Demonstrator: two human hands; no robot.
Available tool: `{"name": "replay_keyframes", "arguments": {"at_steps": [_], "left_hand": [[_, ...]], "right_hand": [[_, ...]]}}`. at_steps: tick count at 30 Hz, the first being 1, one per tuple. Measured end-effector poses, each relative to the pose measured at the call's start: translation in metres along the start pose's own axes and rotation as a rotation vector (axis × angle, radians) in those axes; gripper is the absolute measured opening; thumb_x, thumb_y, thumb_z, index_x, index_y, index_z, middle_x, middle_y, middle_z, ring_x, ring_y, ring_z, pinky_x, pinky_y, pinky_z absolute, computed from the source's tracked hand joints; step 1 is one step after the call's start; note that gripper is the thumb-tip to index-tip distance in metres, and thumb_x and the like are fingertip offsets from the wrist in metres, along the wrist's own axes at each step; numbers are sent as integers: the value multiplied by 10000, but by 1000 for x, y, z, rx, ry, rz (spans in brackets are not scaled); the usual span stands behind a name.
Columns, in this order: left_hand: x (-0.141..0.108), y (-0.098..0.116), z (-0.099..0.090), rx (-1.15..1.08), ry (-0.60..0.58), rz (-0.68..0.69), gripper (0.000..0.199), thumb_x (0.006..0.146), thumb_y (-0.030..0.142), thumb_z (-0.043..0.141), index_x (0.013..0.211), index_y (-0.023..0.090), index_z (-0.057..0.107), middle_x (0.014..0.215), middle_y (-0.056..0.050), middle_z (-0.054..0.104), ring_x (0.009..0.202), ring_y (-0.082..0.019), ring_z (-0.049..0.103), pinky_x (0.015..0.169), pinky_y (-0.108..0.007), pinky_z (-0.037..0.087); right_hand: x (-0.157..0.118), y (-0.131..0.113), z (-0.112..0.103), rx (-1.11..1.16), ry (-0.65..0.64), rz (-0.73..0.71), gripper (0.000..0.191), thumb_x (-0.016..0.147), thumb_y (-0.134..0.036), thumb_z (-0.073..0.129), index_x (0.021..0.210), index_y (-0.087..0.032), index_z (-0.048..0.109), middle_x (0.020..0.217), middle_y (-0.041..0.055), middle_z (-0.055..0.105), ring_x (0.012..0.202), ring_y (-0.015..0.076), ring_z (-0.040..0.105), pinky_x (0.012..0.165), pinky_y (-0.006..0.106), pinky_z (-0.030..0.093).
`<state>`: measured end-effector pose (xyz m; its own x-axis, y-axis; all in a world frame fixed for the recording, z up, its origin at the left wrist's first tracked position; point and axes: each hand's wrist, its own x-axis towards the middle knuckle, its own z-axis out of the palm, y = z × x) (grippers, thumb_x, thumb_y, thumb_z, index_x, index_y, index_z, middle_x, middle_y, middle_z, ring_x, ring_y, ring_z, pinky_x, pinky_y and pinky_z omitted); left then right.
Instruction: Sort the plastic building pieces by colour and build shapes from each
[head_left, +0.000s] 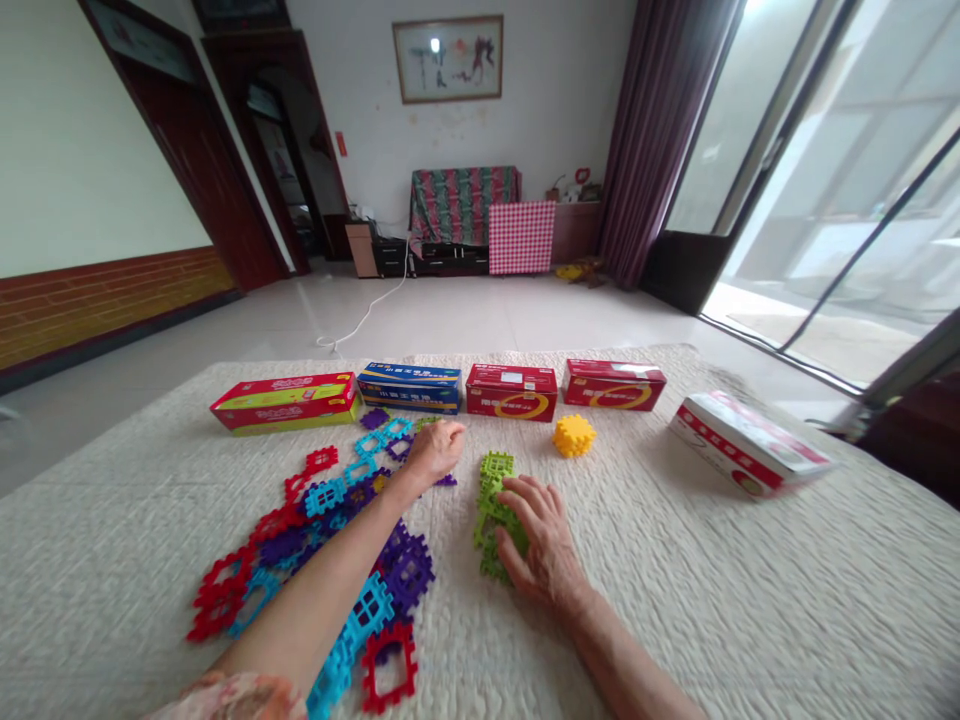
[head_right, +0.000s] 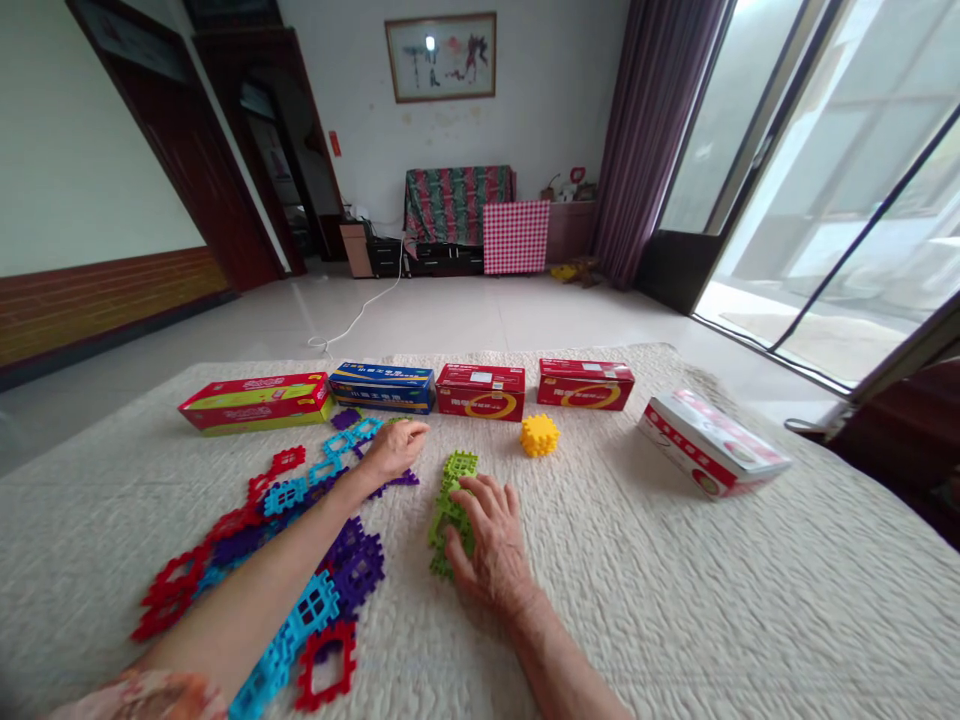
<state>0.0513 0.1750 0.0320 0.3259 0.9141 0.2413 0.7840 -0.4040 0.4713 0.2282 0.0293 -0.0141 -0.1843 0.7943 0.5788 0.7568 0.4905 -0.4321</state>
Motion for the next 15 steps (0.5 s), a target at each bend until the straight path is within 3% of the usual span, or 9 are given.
{"name": "replay_keyframes", "arguments": {"at_steps": [2,6,15], "left_hand": [[12,-19,-6,240,21,12,340,812,162,440,1034,175,698,978,-81,684,939,-190,623,865,-275,458],[29,-47,-10,493,-78,-57,324,785,136,450,983,175,703,996,-105,665,955,-221,620,840,-300,469],[35,-64,4,508,-76,-81,300,785,130,477,981,168,702,1009,-99,672,999,-212,597,873,-284,445]], "right_hand": [[0,-1,1,-3,-9,14,352,800,-205,531,1151,-230,522,1273,92,537,1254,294,404,1057,550,231],[-1,0,2,3,-14,23,341,800,-209,533,1140,-229,535,1261,90,546,1253,290,410,1061,553,225],[-1,-2,0,27,-23,39,331,809,-210,528,1139,-232,542,1256,90,552,1251,282,414,1066,558,211]]}}
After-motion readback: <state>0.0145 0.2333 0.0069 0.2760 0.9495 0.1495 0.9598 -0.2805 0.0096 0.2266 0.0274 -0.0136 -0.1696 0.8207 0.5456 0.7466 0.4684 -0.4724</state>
